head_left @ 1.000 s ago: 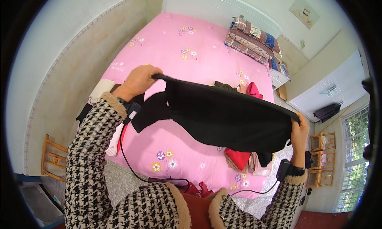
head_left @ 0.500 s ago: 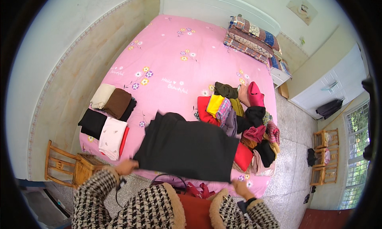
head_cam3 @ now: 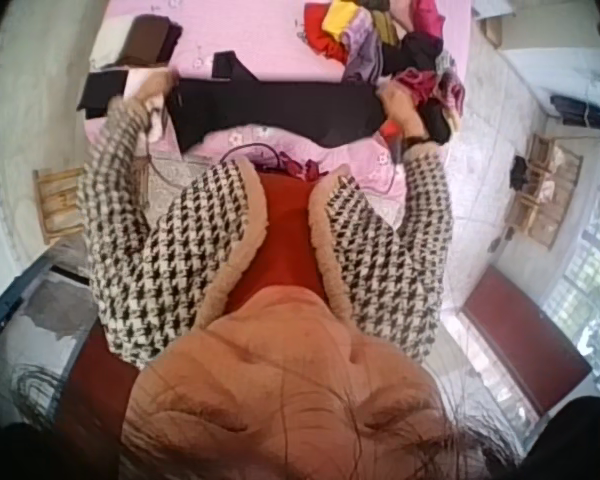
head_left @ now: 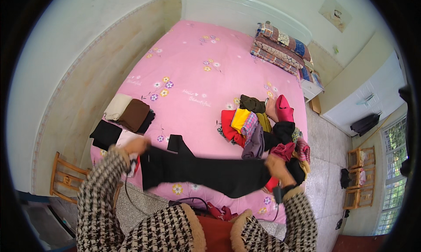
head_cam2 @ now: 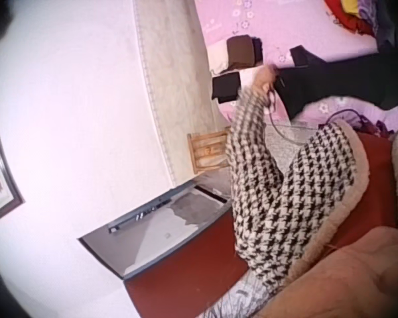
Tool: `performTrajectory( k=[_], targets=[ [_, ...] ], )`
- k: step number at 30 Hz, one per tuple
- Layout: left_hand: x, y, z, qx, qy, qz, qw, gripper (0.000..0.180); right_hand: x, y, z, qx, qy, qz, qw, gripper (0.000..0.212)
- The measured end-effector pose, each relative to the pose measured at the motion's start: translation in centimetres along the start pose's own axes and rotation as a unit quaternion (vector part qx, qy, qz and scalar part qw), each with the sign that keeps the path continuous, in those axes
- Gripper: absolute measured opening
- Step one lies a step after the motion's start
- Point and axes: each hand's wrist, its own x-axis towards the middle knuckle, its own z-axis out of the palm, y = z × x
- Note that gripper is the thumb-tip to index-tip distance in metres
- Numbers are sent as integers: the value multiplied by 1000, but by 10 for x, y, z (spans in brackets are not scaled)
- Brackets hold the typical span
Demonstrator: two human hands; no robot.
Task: The person folds several garments on a bed, including black pants, olive-green pants, pink-and-white striped pants, and beige pants. Each item is unfolded, aligned, folded in half or quarters, and placed into a growing stack on the left side of the bed.
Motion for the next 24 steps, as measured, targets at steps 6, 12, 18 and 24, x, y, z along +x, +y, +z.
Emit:
performTrajectory(
  k=[6,12,18,24],
  targets=[
    [87,84,-318,72,536,7,841,26,147,-60,-216,28,348,-41,936,19],
    [38,178,-425,54,696,135,704,14,152,-136,-283,101,459,-125,874,17],
    [5,126,-340,227,596,114,762,36,125,-118,-182,79,399,-36,913,15],
    [-12,59,-152,207,399,21,893,23,90,-63,-11,49,267,-51,961,23]
  ],
)
